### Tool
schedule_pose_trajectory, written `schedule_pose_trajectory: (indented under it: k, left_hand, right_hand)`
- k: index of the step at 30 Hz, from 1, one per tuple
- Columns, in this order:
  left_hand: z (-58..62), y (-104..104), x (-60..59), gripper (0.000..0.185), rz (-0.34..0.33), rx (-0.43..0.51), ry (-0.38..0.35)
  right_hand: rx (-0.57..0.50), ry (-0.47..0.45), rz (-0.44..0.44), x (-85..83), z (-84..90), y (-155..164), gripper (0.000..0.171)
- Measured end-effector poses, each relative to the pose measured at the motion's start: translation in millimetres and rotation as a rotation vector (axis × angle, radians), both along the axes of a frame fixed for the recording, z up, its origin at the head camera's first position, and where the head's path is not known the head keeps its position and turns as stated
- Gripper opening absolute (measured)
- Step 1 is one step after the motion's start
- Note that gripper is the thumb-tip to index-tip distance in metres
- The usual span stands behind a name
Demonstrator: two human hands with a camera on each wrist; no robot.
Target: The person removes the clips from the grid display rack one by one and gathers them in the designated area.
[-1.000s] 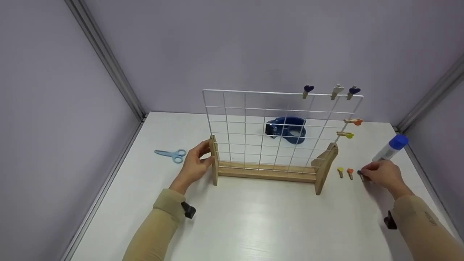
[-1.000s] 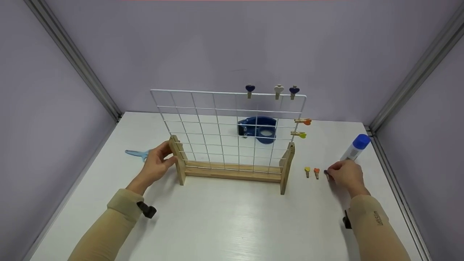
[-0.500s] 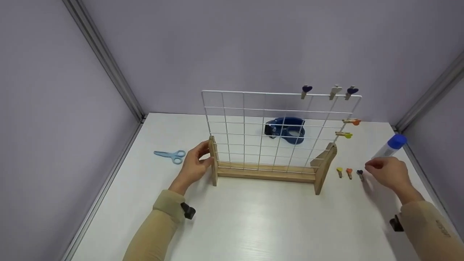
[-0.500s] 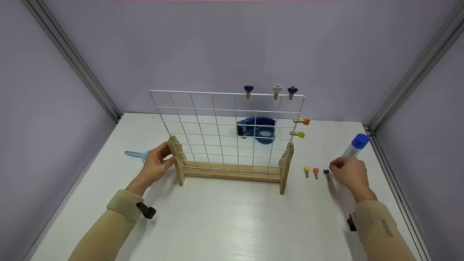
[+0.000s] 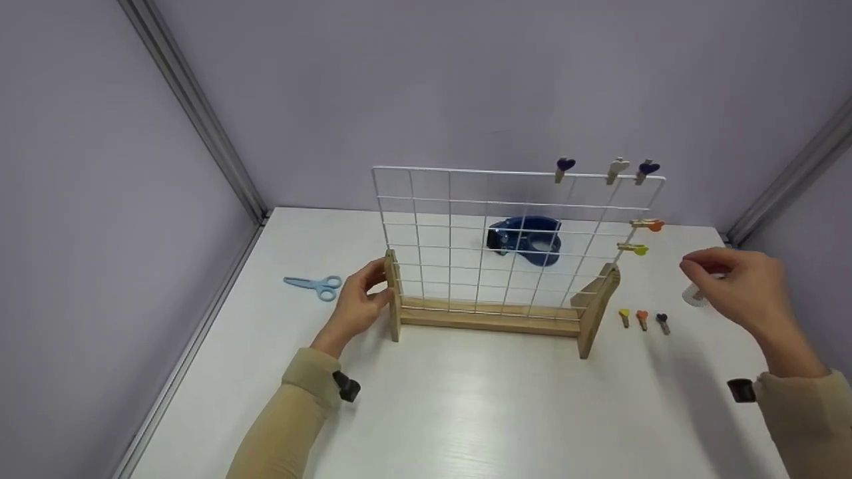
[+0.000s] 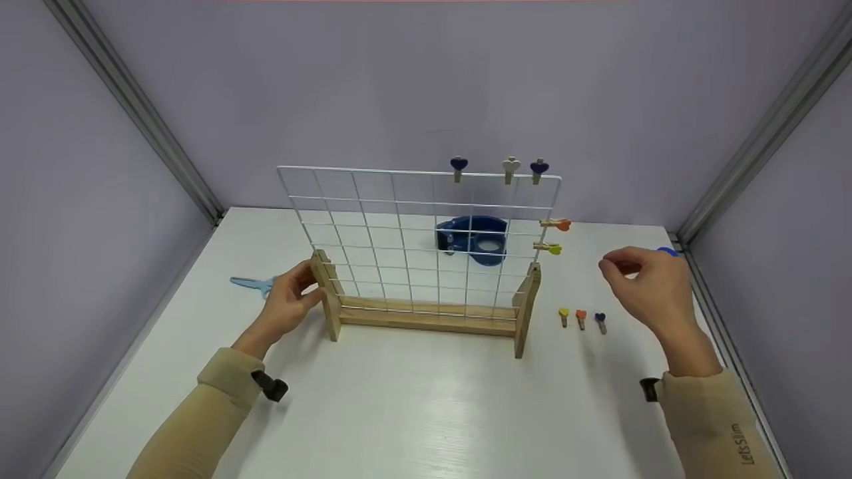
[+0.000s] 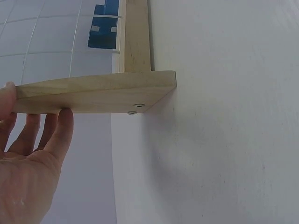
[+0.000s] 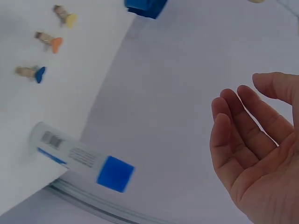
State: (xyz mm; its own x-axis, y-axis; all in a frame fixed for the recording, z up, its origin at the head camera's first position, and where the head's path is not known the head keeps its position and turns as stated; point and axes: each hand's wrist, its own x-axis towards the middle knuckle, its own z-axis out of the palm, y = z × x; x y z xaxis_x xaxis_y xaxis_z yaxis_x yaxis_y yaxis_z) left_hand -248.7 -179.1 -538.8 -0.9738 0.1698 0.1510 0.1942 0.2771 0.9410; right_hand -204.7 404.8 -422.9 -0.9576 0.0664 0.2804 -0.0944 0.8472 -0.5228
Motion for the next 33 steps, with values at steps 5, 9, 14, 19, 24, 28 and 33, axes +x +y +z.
schedule_pose_trajectory:
  k: [5, 9, 14, 19, 24, 28, 33]
  left_hand:
    - [-0.8, -3.2, -0.8, 0.058, -0.011, 0.025, -0.03]
    - [-1.7, -5.4, -1.1, 0.057, -0.006, 0.022, -0.063]
    - [-0.3, -5.4, -2.9, 0.058, -0.021, 0.014, -0.059]
    - [1.4, -6.0, -3.2, 0.058, -0.032, 0.022, -0.047]
    - [-0.6, -6.9, -3.4, 0.058, -0.035, 0.014, -0.046]
    - [1.1, -6.8, -4.8, 0.058, -0.038, -0.002, -0.037]
    - [2.2, -7.5, -5.6, 0.057, -0.041, 0.009, -0.033]
  right_hand:
    - [-0.025, 0.145, 0.026, 9.5, 39.1, -24.9, 0.019]
    - [-0.065, 0.241, 0.062, 13.7, 64.7, -42.1, 0.016]
    - [-0.091, 0.318, 0.092, 15.9, 93.2, -58.5, 0.018]
    - [-0.089, 0.375, 0.103, 11.4, 120.8, -74.1, 0.021]
    - [-0.12, 0.422, 0.164, 6.7, 141.3, -92.6, 0.02]
    - [-0.115, 0.454, 0.244, -1.0, 155.4, -111.2, 0.017]
    - [-0.038, 0.457, 0.366, -15.5, 167.2, -137.0, 0.016]
